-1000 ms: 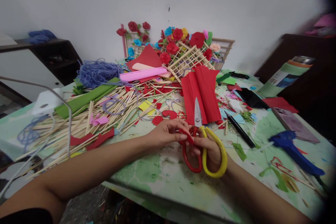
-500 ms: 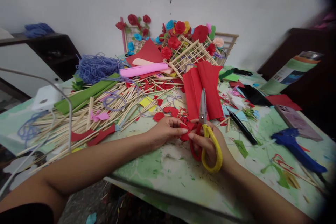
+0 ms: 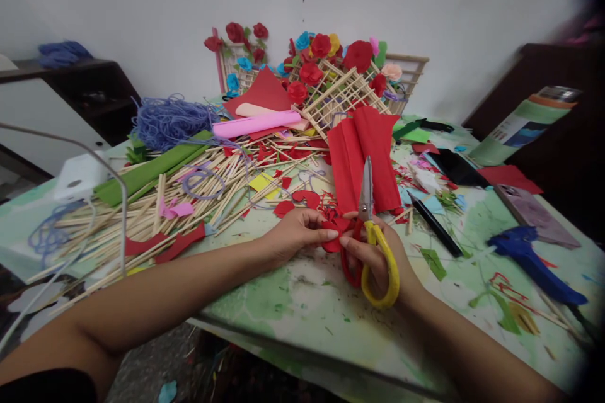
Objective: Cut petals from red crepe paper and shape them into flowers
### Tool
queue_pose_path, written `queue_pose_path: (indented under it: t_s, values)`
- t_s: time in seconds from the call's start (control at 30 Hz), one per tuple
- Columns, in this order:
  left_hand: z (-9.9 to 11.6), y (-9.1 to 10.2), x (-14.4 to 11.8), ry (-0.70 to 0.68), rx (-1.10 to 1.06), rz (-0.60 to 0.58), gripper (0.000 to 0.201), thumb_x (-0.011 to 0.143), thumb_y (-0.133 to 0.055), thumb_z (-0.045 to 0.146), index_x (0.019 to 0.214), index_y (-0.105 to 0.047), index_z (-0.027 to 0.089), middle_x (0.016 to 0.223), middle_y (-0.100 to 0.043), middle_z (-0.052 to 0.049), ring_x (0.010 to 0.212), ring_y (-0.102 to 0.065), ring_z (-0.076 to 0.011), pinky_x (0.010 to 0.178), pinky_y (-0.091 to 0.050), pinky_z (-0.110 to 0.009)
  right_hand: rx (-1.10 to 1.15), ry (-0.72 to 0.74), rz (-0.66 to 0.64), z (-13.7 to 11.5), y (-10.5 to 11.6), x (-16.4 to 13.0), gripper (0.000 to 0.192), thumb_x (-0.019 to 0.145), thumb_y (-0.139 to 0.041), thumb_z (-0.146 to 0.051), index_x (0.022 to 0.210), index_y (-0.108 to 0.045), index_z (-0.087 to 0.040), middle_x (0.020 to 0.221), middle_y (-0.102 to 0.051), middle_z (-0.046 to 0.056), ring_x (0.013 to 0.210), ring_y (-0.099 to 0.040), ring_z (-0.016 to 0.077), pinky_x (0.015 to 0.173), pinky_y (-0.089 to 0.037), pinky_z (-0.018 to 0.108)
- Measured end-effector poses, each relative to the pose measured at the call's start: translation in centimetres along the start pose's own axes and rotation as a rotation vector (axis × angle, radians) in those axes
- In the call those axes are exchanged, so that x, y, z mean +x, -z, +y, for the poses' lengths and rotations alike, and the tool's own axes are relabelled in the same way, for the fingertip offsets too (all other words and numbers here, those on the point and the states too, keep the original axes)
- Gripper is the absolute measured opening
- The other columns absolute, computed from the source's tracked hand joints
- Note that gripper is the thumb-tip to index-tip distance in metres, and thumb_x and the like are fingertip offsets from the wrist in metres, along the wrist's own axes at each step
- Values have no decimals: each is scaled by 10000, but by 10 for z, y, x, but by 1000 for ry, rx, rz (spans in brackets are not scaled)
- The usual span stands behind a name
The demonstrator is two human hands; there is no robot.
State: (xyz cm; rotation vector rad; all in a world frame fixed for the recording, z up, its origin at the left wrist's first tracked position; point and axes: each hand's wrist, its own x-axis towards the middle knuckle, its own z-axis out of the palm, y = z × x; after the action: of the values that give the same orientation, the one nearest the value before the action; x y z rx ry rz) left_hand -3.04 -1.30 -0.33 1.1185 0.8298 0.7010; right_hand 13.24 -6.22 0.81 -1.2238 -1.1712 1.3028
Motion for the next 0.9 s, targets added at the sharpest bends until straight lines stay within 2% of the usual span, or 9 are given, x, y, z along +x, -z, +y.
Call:
queue_pose_path:
  t_s: [0.27,0.47,0.9]
  values:
    - [3,-1,-3,-30,8,-33,264,669,-741,346,684,-601,122,545,-564,13,471,-462,-63,476,-331,-204,34,12,24,4,0,1,501,639,-703,-341,1053,-476,-172,469,-506,-87,375,-462,111,378,-355,221]
    - [4,-2,-4,7,-43,-62,259,654,-759,324,701,-621,110,606,-610,-12,504,-505,-65,493,-364,-197,21,9,36,4,1,1,489,631,-708,-333,1038,-493,-169,489,-503,-85,387,-455,107,385,-360,225]
    - [2,0,0,85,-20,-85,255,681,-743,338,692,-622,115,541,-615,-2,472,-548,-64,474,-403,-174,-57,12,86,-1,2,3,476,595,-722,-312,1010,-525,-187,587,-562,-54,421,-461,93,414,-365,233]
